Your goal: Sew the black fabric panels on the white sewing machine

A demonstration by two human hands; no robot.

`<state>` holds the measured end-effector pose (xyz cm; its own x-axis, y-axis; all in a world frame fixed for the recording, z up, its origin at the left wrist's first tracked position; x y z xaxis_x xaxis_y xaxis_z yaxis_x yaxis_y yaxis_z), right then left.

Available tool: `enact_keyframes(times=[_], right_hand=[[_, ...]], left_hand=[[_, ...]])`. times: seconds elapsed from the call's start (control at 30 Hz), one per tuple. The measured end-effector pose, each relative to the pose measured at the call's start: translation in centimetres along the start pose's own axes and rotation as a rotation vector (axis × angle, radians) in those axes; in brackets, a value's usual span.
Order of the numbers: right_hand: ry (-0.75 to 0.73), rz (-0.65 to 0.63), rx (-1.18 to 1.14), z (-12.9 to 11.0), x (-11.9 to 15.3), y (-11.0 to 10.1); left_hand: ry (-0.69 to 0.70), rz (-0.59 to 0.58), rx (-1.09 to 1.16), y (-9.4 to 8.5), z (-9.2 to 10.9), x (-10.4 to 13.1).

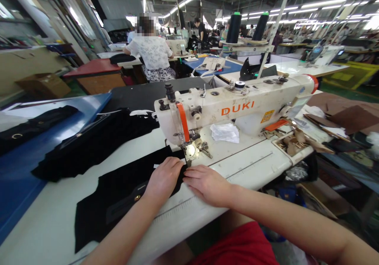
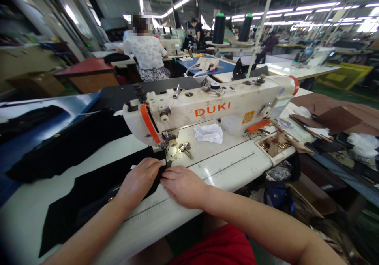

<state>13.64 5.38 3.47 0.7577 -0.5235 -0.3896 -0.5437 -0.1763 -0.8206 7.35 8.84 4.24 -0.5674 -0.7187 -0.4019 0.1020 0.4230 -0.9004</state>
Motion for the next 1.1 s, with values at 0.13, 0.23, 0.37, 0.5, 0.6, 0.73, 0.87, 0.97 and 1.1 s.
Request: enact_keyframes(times=[0.13, 0.23, 0.37, 0.5, 0.6, 0.73, 0.87, 0.97, 1.1], right_hand=[[-0.007, 0.008, 0.003, 0.0, 0.0, 0.0], [-0.007, 0.003, 0.003, 0.0, 0.0, 0.1], [-0.009, 0.003, 0.000, 0.0, -0.1, 0.0], [-0.005, 0.000, -0.004, -0.1, -0.1, -0.1], [-0.005, 0.009, -0.029, -0.1, -0.1, -0.2], [0.024, 0.033, -0.044, 1.1, -0.7, -0.7], [0.100, 0.023, 0.060, 3.3, -2.2, -1.1], [0.084, -0.032, 0.151, 4.0, -3.0, -0.7], [0.033, -0.053, 0.193, 4.0, -3.2, -0.5]], left_hand=[[0.010, 0.021, 0.003, 0.0, 0.0, 0.2], [0.016, 0.043, 0.002, -0.1, 0.0, 0.2], [0.017, 0.064, 0.012, -0.4, 0.1, 0.2], [0.028, 0.071, 0.014, -0.4, 0.2, 0.1], [0.035, 0.049, 0.024, -0.2, 0.3, 0.1], [0.016, 0.006, 0.038, 0.3, 0.1, 0.2], [0.000, 0.008, 0.022, 0.3, 0.0, 0.5], [-0.005, -0.012, 0.015, 0.3, -0.1, 1.0], [-0.052, -0.080, 0.089, 0.7, -0.4, 1.8]])
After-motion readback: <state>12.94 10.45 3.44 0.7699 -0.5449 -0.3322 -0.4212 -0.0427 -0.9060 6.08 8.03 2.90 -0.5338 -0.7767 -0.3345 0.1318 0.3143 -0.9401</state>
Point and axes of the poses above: each hand's wrist, its own x-axis away from the middle knuckle, its own y-axis out of the palm, z = x × y, the point moved 10 cm from there along -x, towards the middle knuckle, and after that the axes turned 10 degrees about -x, right-handed, at the moved point
